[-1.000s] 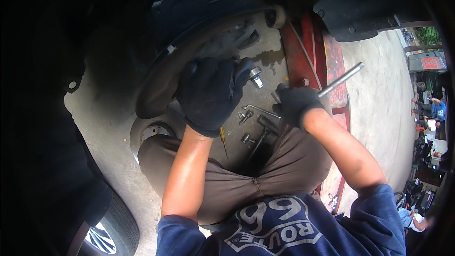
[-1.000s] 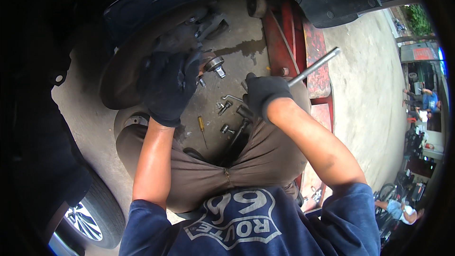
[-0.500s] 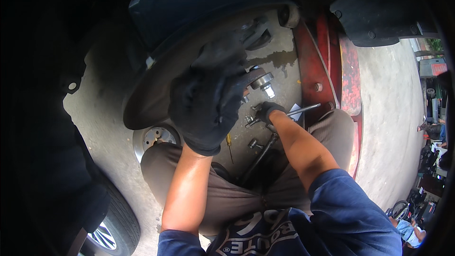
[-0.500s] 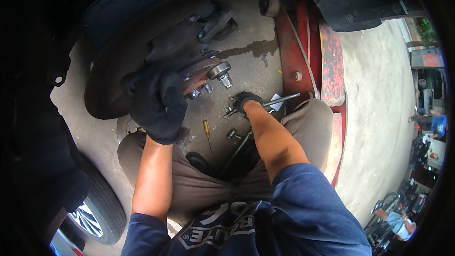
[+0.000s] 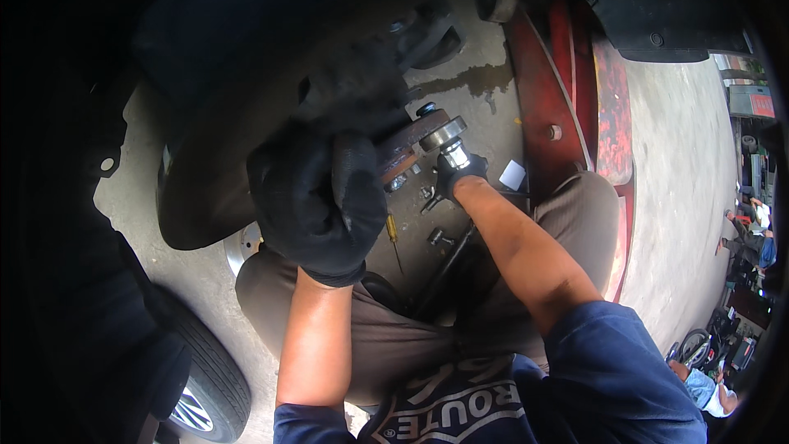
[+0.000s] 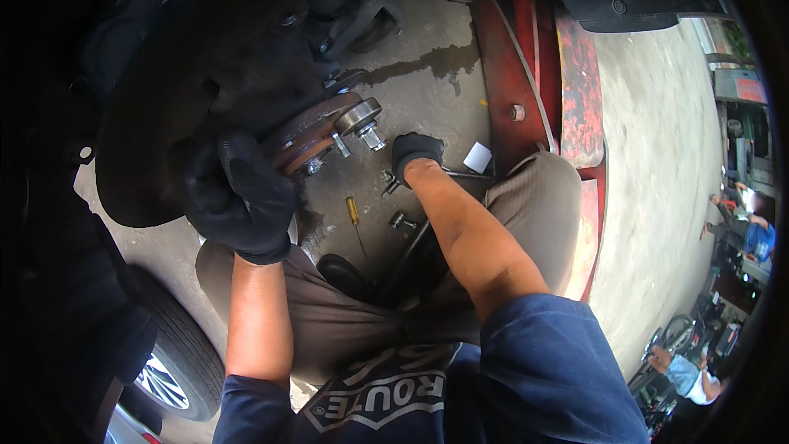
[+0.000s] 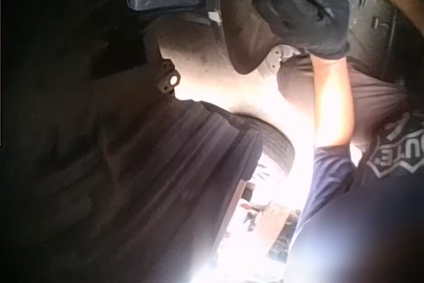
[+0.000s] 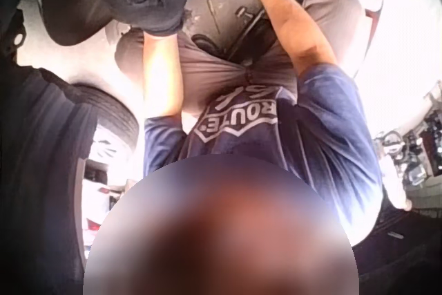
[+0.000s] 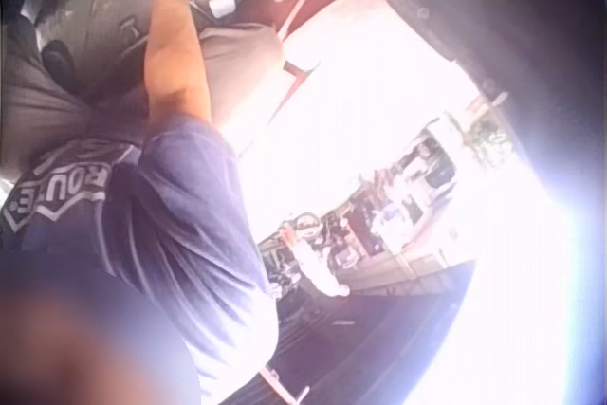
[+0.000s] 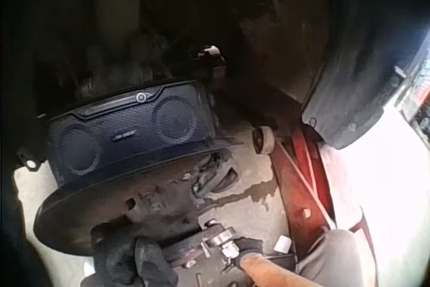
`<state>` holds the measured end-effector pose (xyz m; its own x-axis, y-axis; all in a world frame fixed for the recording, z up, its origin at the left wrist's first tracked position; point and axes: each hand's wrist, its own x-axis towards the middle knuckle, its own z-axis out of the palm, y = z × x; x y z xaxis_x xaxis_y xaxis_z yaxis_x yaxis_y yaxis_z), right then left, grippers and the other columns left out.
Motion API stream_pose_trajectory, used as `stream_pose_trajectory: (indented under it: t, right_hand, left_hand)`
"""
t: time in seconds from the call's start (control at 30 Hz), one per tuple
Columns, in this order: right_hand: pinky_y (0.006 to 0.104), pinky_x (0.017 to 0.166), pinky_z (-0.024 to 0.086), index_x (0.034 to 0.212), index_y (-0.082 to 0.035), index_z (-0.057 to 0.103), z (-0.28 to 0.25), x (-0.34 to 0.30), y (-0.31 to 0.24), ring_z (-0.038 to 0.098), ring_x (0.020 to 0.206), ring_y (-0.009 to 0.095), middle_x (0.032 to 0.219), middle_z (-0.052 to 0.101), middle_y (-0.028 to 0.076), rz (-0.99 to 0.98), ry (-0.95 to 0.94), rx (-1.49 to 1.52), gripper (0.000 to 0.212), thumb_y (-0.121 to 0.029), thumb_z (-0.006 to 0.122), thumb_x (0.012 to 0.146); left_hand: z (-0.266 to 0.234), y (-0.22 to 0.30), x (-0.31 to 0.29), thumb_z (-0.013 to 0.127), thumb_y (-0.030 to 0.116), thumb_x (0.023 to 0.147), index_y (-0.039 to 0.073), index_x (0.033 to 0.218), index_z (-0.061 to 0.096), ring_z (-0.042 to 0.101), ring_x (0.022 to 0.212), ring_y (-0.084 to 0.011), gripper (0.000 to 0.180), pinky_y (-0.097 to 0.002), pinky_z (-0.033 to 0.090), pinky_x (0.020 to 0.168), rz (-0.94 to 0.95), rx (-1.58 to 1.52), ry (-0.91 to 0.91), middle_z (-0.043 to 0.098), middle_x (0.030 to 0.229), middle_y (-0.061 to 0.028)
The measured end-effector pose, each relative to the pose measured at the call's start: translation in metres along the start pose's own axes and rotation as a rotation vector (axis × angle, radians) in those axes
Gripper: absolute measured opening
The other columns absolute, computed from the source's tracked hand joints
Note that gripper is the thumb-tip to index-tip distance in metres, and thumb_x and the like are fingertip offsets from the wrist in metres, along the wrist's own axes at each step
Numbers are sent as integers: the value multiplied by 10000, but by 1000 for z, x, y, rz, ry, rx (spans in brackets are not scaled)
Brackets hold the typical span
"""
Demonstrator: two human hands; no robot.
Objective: The person sits on the garage floor and uses a ratchet and socket to remove bolts from a car brake caliper. They detach the caliper and set it aside, then continue to remove additional bolts from the brake assembly.
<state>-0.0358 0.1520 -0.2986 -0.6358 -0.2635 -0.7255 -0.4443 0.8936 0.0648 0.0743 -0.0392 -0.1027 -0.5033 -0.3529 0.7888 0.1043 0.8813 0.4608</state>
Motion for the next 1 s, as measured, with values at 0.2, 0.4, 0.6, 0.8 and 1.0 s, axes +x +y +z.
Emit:
stream_pose_trajectory:
  t: [0.2, 0.4, 0.6, 0.8, 1.0]
  right_hand:
    - [506, 875, 587, 1032, -101, 803, 19, -7, -6, 758, 1089, 329, 1089, 793, 111, 41, 602, 178, 202, -151, 628, 944]
    - [470, 885, 594, 1133, -104, 807, 50, -29, -25, 757, 1074, 353, 1187, 781, 139, -527, -78, -223, 289, -178, 595, 952]
    - [472, 893, 591, 1136, -105, 814, 118, -39, -44, 751, 1082, 350, 1152, 784, 159, -436, -158, -161, 326, -226, 570, 958]
    - [487, 918, 582, 1142, -102, 811, 126, -27, -43, 751, 1117, 322, 1165, 781, 161, -151, -121, 149, 354, -270, 575, 938]
    - [462, 998, 570, 1209, -144, 794, 6, -43, -41, 703, 1207, 350, 1295, 737, 149, -473, -355, -165, 456, -417, 689, 859]
  left_hand:
    - [-1, 3, 8, 662, 97, 1014, -30, 1126, 713, 717, 906, -290, 177, -349, 554, 820, 26, -50, -4, 734, 1041, -166]
    - [1, 2, 7, 681, 131, 995, -12, 1122, 714, 695, 900, -297, 194, -363, 545, 811, 16, -45, 6, 727, 1031, -144]
    - [-2, 5, 8, 648, 211, 1003, 6, 1133, 727, 689, 923, -349, 255, -416, 559, 827, -49, -35, -17, 734, 1068, -152]
    - [-3, 5, 9, 524, 200, 1082, -30, 1161, 669, 674, 929, -319, 283, -393, 535, 826, -5, -20, -50, 692, 1089, -180]
    - [-8, 4, 6, 571, 216, 1049, -6, 1140, 689, 664, 928, -338, 268, -418, 534, 829, -44, -96, -89, 666, 1032, -170]
